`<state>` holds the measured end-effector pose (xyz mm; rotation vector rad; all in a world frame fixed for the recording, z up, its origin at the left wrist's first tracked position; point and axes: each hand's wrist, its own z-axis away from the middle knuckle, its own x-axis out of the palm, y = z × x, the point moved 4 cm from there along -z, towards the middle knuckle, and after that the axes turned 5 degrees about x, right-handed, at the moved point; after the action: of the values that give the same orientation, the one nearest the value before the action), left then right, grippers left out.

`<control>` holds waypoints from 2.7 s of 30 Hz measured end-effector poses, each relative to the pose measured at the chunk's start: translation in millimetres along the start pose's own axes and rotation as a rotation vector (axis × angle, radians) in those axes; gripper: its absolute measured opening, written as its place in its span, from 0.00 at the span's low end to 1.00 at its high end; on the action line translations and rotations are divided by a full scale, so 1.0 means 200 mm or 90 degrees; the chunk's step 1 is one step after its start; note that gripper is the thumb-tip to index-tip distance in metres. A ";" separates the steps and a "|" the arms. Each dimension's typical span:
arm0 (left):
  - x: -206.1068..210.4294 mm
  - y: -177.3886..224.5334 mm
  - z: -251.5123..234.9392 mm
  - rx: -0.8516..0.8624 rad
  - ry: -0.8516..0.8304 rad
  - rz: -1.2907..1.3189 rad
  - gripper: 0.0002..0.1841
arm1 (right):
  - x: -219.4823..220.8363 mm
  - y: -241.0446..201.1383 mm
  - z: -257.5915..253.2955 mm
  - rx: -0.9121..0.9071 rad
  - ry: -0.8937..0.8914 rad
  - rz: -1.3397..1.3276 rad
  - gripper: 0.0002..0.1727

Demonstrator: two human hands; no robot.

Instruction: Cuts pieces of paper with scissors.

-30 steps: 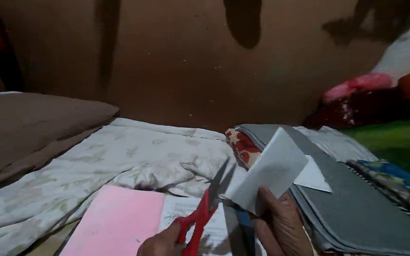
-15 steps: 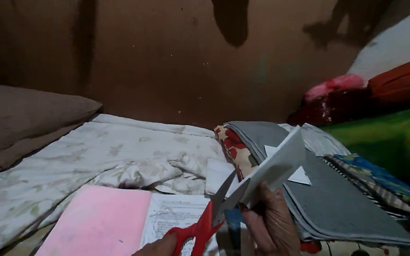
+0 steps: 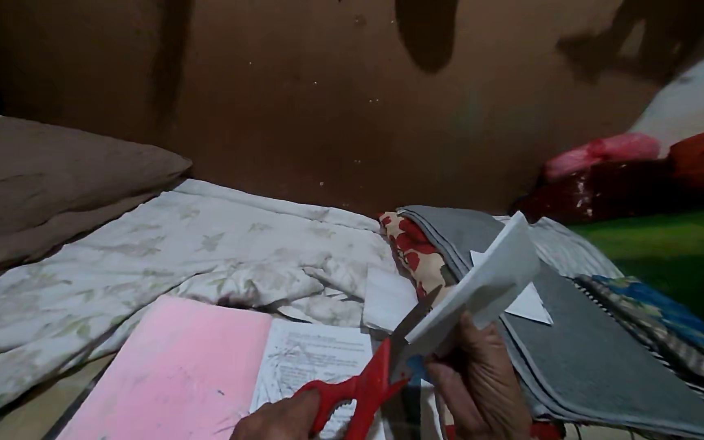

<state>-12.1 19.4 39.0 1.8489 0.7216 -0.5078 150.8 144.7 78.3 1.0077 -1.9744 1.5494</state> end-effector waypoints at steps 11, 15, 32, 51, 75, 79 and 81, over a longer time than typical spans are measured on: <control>0.00 0.00 0.00 -0.007 -0.016 0.011 0.16 | -0.01 0.00 0.00 -0.004 -0.009 -0.006 0.12; 0.00 0.01 0.00 -0.006 -0.013 0.010 0.16 | -0.01 0.00 0.00 -0.001 -0.013 -0.010 0.12; 0.00 0.01 0.00 -0.010 -0.042 0.017 0.15 | -0.02 -0.01 -0.01 0.007 -0.016 -0.022 0.12; 0.01 0.01 0.00 -0.017 -0.053 0.022 0.16 | -0.02 0.01 -0.01 -0.006 0.021 -0.029 0.14; 0.02 0.01 0.00 -0.050 -0.086 0.034 0.18 | -0.03 0.04 -0.03 0.013 0.076 -0.100 0.13; 0.01 0.01 0.00 -0.037 -0.083 0.033 0.17 | -0.04 0.04 -0.03 0.010 0.051 -0.074 0.14; 0.01 0.01 0.00 -0.030 -0.078 0.031 0.17 | -0.04 0.04 -0.02 0.014 0.059 -0.066 0.14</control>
<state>-8.3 18.7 38.7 1.7712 0.6007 -0.5621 148.9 152.4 68.7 1.0122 -1.8180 1.5373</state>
